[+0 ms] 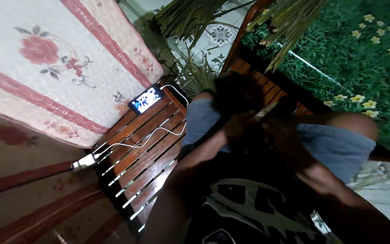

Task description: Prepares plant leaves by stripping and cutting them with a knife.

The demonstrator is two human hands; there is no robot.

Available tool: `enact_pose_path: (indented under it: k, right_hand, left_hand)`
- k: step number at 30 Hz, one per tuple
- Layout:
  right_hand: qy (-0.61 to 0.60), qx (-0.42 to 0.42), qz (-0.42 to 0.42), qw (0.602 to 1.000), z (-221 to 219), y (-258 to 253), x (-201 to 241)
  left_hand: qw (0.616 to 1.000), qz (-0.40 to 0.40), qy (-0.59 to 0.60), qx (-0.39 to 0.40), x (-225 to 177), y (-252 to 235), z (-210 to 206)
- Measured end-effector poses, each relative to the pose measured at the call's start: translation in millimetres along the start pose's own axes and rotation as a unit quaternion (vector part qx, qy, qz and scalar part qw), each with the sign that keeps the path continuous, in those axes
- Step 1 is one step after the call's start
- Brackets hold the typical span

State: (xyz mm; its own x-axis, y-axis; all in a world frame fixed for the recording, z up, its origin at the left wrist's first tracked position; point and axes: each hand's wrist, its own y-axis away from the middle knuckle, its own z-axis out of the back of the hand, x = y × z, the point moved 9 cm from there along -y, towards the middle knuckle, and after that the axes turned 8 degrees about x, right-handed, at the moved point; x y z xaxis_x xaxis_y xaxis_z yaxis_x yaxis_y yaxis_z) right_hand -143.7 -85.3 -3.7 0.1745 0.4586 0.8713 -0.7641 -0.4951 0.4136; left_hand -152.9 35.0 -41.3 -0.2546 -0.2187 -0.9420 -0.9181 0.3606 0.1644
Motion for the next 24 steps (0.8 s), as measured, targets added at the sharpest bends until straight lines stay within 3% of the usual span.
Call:
enact_pose_path:
  k: [8,19,24]
  right_hand:
    - [-0.079,0.067,0.035,0.994,-5.1,-45.1,-21.3]
    - [-0.213,0.039,-0.007,0.976,34.1,-52.4,-81.9]
    - [-0.163,0.035,-0.062,0.984,34.6,-29.8,-90.3]
  left_hand:
    - [0.992,0.020,0.028,-0.124,22.0,-12.2,47.7]
    - [0.995,0.060,-0.075,-0.040,26.2,-67.9,66.6]
    - [0.989,0.100,-0.037,-0.102,35.0,-67.7,116.1]
